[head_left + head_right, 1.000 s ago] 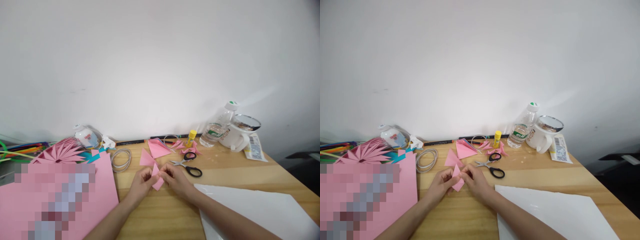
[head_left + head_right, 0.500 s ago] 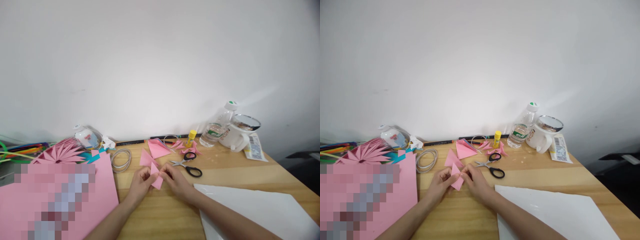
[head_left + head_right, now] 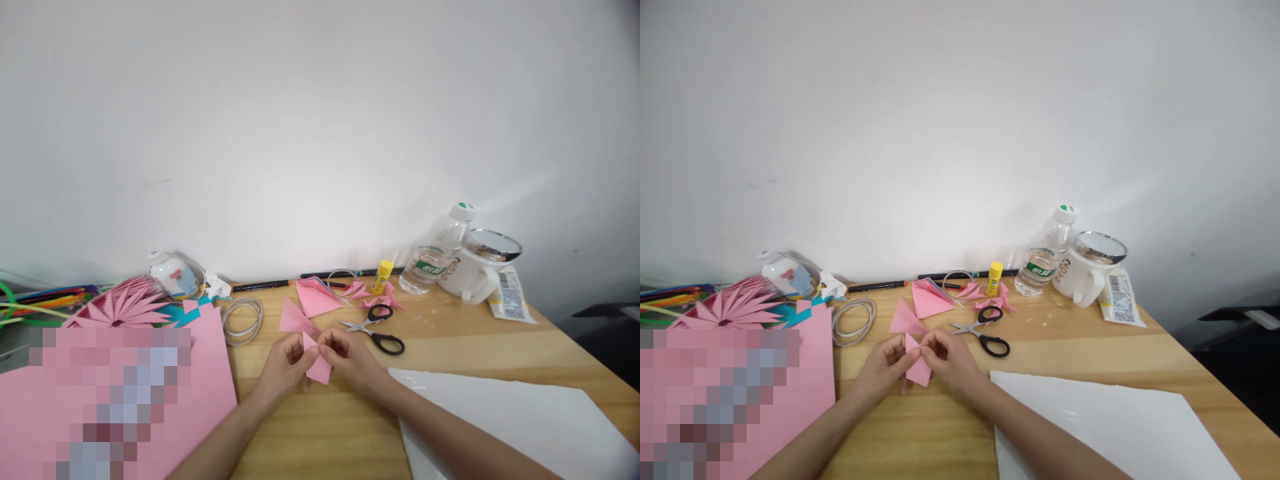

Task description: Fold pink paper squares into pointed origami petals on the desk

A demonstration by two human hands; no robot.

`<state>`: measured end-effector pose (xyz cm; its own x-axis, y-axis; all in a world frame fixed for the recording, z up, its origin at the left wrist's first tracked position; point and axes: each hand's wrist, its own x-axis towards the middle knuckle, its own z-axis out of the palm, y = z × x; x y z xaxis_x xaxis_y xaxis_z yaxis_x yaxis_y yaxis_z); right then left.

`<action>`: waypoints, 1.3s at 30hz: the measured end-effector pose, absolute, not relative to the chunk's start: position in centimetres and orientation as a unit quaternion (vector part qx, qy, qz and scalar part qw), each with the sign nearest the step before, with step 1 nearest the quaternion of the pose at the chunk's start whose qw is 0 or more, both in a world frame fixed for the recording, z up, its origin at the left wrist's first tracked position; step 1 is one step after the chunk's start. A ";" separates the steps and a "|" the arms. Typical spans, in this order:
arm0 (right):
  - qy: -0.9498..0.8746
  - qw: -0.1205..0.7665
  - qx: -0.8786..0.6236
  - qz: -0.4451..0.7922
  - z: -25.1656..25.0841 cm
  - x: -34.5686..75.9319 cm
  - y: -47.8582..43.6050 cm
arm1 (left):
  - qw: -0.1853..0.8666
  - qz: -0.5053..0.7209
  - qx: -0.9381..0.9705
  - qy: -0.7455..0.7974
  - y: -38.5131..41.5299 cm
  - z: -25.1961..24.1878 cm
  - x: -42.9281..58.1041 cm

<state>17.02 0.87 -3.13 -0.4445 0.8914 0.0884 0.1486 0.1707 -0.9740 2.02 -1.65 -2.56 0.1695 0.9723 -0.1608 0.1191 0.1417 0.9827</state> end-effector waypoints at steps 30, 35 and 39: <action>-0.682 0.370 -0.433 0.459 -3.2 16.9 0.8 | 0.560 0.480 0.455 0.500 -1.9 -1.9 2.2; -0.681 0.369 -0.443 0.450 -3.4 16.9 0.9 | 0.564 0.477 0.442 0.509 -1.8 -2.4 2.2; -0.673 0.374 -0.447 0.455 -3.7 16.9 1.1 | 0.563 0.470 0.451 0.509 -1.7 -2.6 2.1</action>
<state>16.95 1.07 -3.71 -0.3197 0.9426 0.0969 0.2612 0.1860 -0.9472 2.06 -1.68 -2.60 0.0400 0.9880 -0.1490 -0.0710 0.1516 0.9859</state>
